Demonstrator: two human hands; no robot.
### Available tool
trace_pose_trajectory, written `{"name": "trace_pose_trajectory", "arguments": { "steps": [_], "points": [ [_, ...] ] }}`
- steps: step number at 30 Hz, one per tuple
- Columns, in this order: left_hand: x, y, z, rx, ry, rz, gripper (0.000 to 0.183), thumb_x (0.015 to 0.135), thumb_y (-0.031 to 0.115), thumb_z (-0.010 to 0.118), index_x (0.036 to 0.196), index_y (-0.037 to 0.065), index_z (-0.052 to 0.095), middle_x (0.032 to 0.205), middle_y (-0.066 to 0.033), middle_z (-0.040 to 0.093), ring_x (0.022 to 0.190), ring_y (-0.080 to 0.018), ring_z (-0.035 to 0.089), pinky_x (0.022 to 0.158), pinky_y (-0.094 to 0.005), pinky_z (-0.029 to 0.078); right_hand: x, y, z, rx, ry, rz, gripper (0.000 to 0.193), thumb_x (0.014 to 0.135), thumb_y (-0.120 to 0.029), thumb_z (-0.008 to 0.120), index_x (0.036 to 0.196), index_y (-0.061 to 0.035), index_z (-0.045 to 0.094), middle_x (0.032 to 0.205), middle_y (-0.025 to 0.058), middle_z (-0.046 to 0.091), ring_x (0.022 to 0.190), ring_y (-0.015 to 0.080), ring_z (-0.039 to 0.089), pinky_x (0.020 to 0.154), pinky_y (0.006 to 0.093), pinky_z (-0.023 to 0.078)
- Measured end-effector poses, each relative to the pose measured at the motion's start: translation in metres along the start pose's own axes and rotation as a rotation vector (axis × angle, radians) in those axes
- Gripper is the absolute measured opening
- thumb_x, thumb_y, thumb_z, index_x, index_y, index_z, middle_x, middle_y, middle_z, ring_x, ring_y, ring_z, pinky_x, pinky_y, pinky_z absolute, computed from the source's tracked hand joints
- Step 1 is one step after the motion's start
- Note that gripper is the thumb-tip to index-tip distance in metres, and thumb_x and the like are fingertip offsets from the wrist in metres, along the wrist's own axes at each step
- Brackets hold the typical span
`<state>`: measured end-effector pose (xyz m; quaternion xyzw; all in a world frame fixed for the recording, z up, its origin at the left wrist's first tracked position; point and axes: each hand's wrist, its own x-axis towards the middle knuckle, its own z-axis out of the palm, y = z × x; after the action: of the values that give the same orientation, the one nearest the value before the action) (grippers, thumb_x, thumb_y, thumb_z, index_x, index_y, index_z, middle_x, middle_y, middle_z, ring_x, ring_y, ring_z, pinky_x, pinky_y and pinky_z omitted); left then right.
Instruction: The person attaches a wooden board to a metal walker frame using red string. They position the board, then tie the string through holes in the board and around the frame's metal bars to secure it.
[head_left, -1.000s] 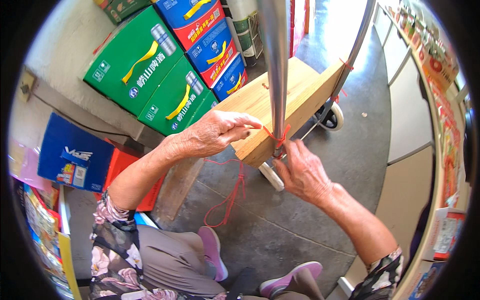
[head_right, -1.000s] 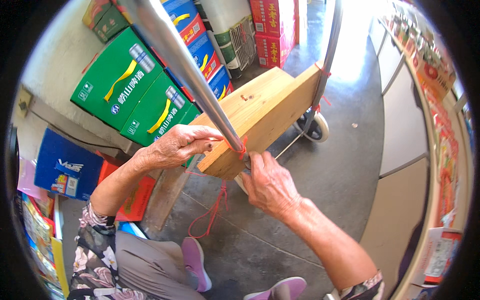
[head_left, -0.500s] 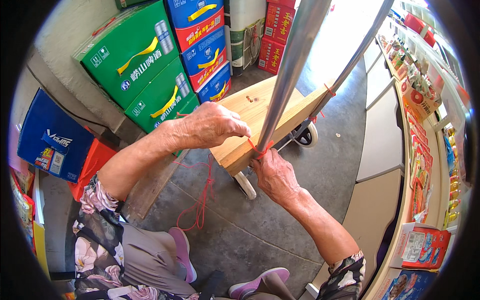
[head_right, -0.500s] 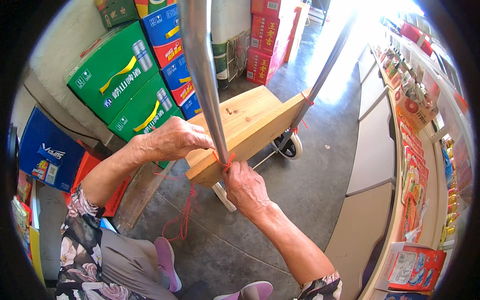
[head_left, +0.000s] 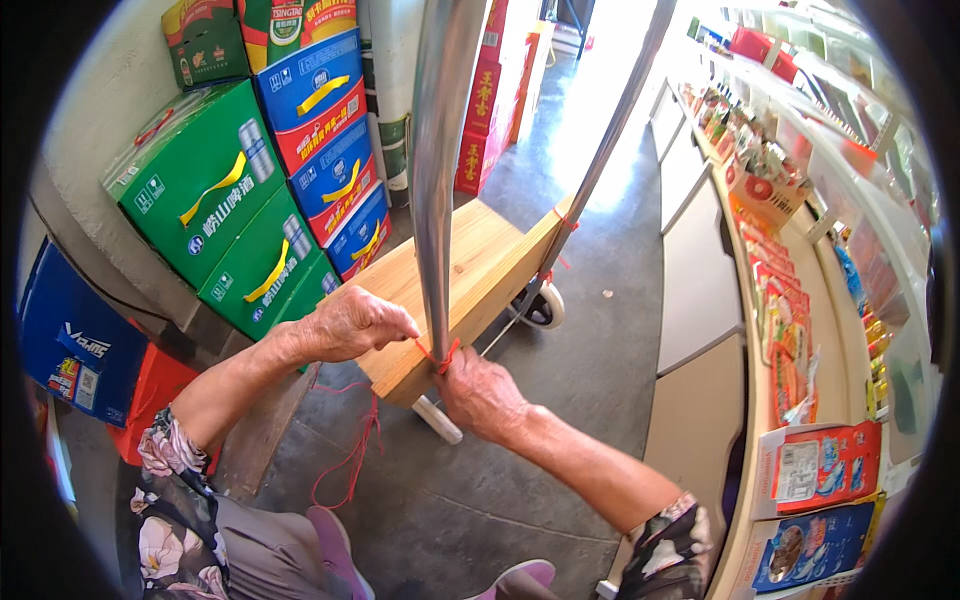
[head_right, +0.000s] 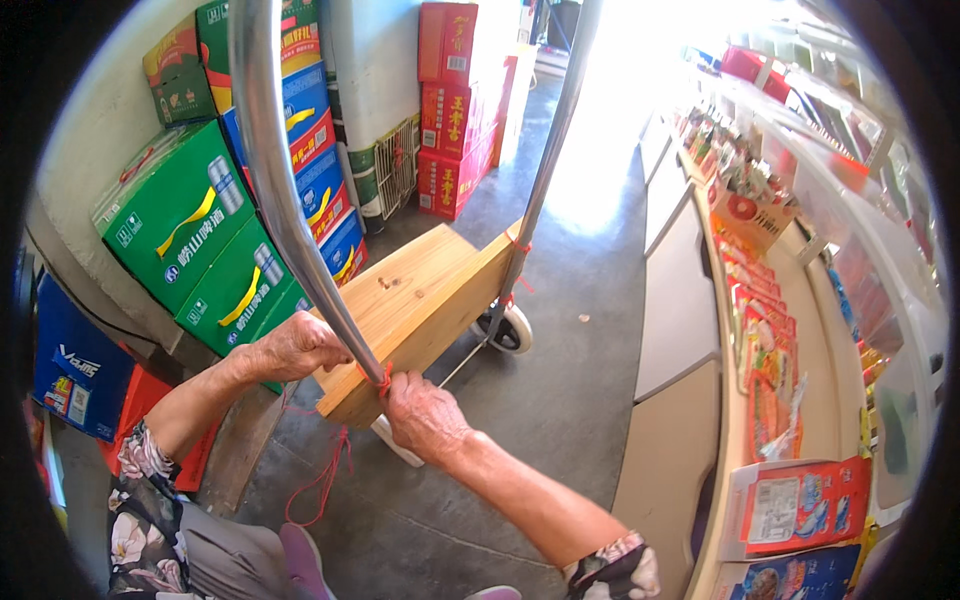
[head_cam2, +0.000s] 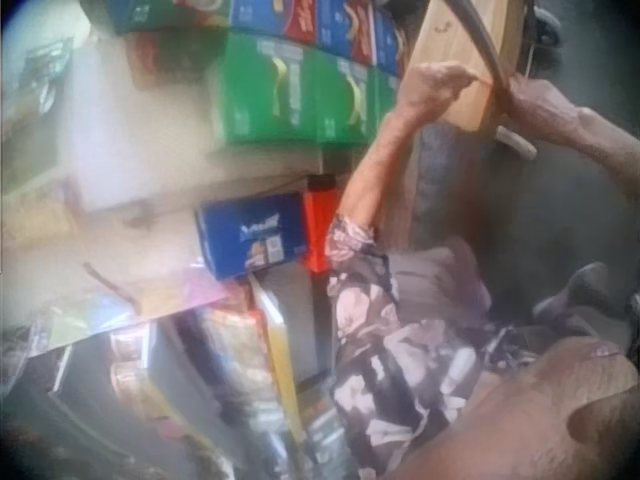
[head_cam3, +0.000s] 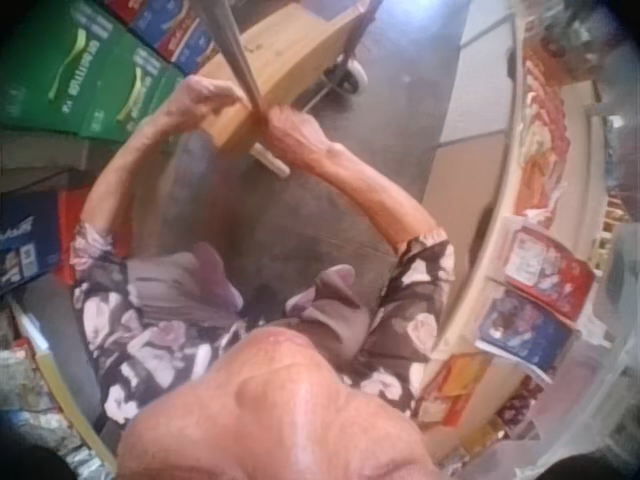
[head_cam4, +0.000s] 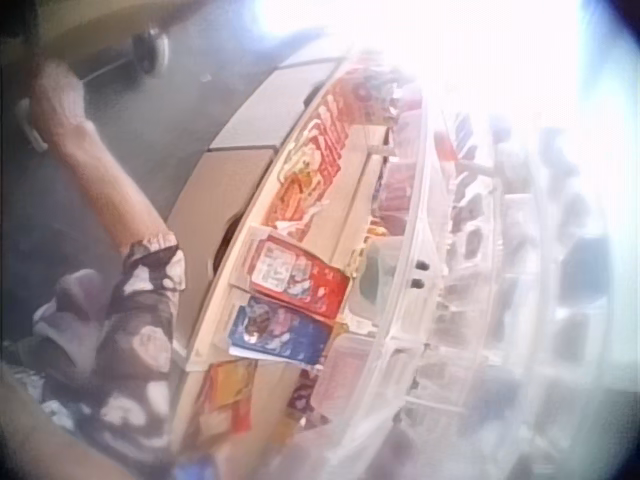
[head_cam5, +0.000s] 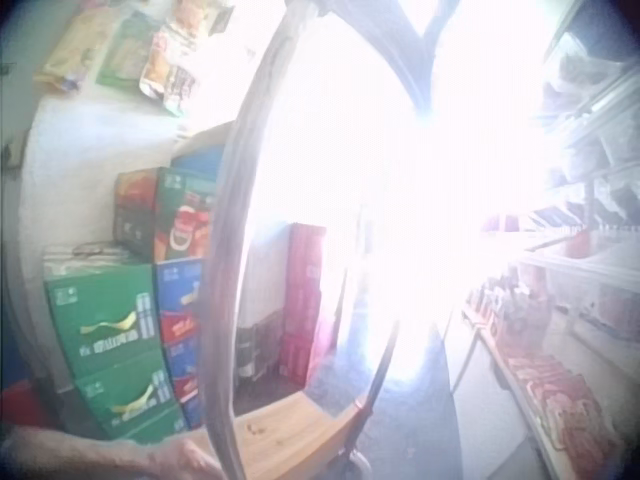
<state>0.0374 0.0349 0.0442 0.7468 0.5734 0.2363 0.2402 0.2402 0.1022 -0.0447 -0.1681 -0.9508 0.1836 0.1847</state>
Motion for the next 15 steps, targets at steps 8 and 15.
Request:
{"name": "trace_pose_trajectory", "arguments": {
  "steps": [8, 15],
  "points": [
    [-0.024, 0.006, 0.002, -0.206, 0.088, -0.240, 0.018, 0.085, 0.001, 0.054, 0.097, 0.005, 0.067, 0.070, -0.0012, 0.061, 0.064, -0.0072, 0.055, 0.061, -0.0231, 0.047, 0.006, 0.006, 0.001, 0.114, 0.132, -0.191, 0.020, 0.082, -0.017, 0.062, 0.084, -0.0007, 0.050, 0.067, 0.0147, 0.053, 0.053, 0.0306, 0.057, 0.046, 0.0387, 0.047],
    [-0.042, 0.015, -0.017, -0.193, -0.115, -0.337, 0.010, 0.082, 0.000, 0.062, 0.090, 0.001, 0.068, 0.076, -0.0063, 0.064, 0.069, -0.0147, 0.062, 0.062, -0.0265, 0.049, 0.004, -0.021, 0.036, 0.258, 0.426, -0.324, 0.024, 0.066, -0.015, 0.071, 0.063, -0.0083, 0.048, 0.058, 0.0074, 0.047, 0.047, 0.0221, 0.052, 0.042, 0.0333, 0.043]
  ]
}}
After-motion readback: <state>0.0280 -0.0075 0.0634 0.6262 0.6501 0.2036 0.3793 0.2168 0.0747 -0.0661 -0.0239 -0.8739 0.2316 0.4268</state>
